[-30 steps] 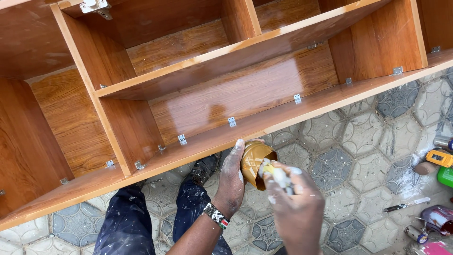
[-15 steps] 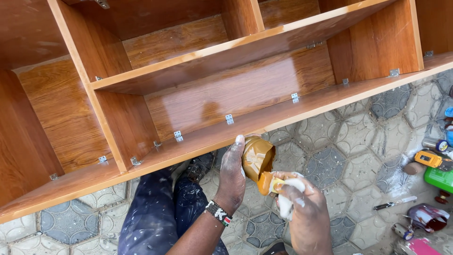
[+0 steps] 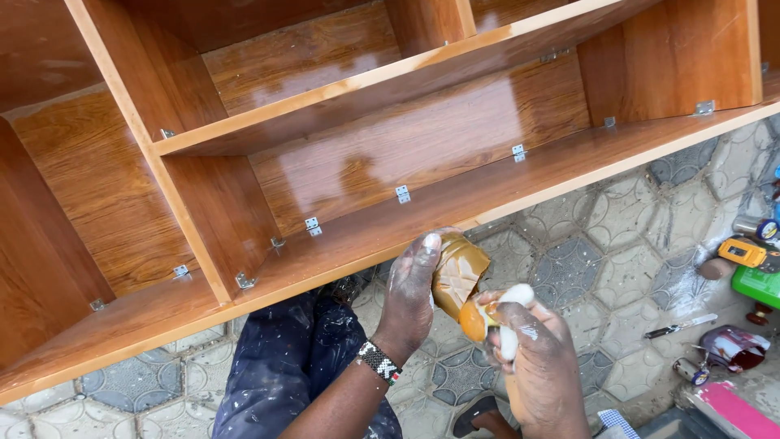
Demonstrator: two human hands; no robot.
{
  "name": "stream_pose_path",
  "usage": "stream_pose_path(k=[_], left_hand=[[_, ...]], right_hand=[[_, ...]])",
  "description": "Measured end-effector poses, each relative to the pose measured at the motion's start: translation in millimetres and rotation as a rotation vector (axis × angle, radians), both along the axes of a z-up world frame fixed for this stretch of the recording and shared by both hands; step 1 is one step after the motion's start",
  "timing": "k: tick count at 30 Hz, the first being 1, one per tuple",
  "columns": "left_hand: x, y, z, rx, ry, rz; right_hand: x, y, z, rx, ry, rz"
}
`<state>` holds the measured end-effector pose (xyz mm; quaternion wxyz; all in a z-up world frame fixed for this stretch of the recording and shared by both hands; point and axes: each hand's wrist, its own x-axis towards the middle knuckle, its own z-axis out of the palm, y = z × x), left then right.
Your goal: The person applies a brown liquid polish to the interior surfaces of a wooden cabinet using a white cloth. They dip the cloth into a small container held in the left hand and wipe the shelves and side panels of the cabinet, which is positioned on a gravel surface.
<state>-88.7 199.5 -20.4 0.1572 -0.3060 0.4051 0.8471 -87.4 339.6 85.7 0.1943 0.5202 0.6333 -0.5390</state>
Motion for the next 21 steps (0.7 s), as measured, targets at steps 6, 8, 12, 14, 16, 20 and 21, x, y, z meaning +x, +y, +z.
stream_pose_path(k=[6, 8, 12, 14, 16, 20, 21], left_hand=[[-0.3, -15.3, -6.3, 0.081, -0.088, 0.016], [-2.1, -20.8, -4.2, 0.141, -0.114, 0.033], [-4.5, -25.8, -1.9, -0.008, -0.067, -0.017], [-3.8, -23.8, -6.7, 0.045, -0.089, 0.052], [-2.7, -30.4, -6.3, 0.056, -0.08, 0.031], [2.2, -38.9, -12.4, 0.074, -0.059, -0.009], [3.1, -45.6, -13.7, 0.077, -0.058, -0.012]], right_hand=[[18.5, 6.9, -17.8, -0.358, -0.121, -0.378], [21.8, 6.6, -24.1, -0.526, -0.041, -0.387], [12.3, -37.4, -10.3, -0.113, 0.043, -0.342], [15.2, -46.9, -9.1, -0.01, 0.003, -0.17], [17.2, -40.4, -11.4, 0.001, -0.028, -0.103], [5.5, -51.4, -1.6, -0.011, -0.058, -0.034], [10.3, -46.4, -6.2, -0.008, -0.058, -0.038]])
